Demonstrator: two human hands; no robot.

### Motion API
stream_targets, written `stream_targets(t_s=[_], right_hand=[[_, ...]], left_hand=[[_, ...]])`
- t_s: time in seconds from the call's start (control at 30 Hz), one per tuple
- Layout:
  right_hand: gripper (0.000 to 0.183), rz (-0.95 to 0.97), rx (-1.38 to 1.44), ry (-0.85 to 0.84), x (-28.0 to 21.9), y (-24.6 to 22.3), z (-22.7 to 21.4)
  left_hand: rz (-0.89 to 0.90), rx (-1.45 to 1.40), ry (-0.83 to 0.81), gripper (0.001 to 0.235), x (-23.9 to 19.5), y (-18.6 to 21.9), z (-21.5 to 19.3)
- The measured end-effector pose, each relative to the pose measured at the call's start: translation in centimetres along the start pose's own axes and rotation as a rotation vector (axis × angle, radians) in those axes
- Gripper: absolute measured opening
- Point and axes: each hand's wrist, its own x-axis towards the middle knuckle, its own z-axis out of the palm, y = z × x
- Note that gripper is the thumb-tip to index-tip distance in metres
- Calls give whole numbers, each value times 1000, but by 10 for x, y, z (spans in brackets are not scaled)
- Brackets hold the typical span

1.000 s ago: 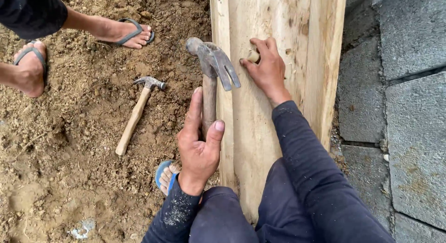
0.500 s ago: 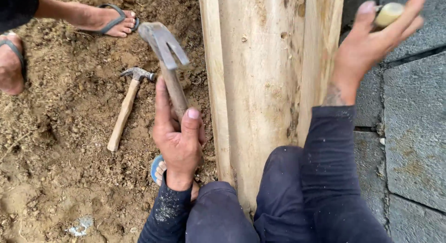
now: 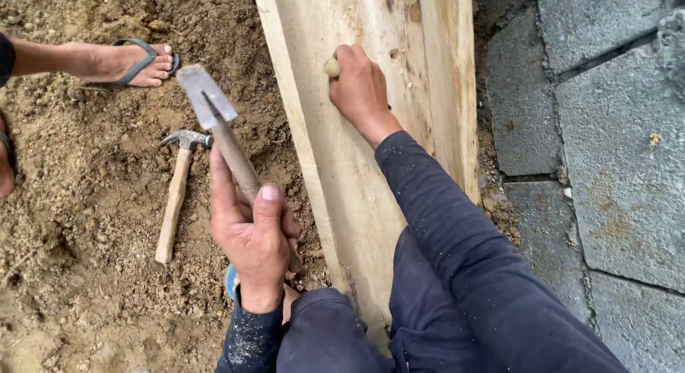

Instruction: Hammering nails into a wooden form on a construction site.

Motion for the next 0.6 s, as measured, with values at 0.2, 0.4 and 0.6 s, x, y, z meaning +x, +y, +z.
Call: stream_targets(t_s=[0.2, 0.4, 0.6], right_hand=[[22, 229, 109, -85, 3, 15, -13], [24, 149, 301, 496, -15, 64, -154], [20, -18, 1102, -83, 23, -4, -126]], left_hand=[[-11, 131, 50, 72, -5, 16, -6], [0, 14, 70, 73, -5, 10, -16], [-14, -30, -34, 72, 0, 5, 2]])
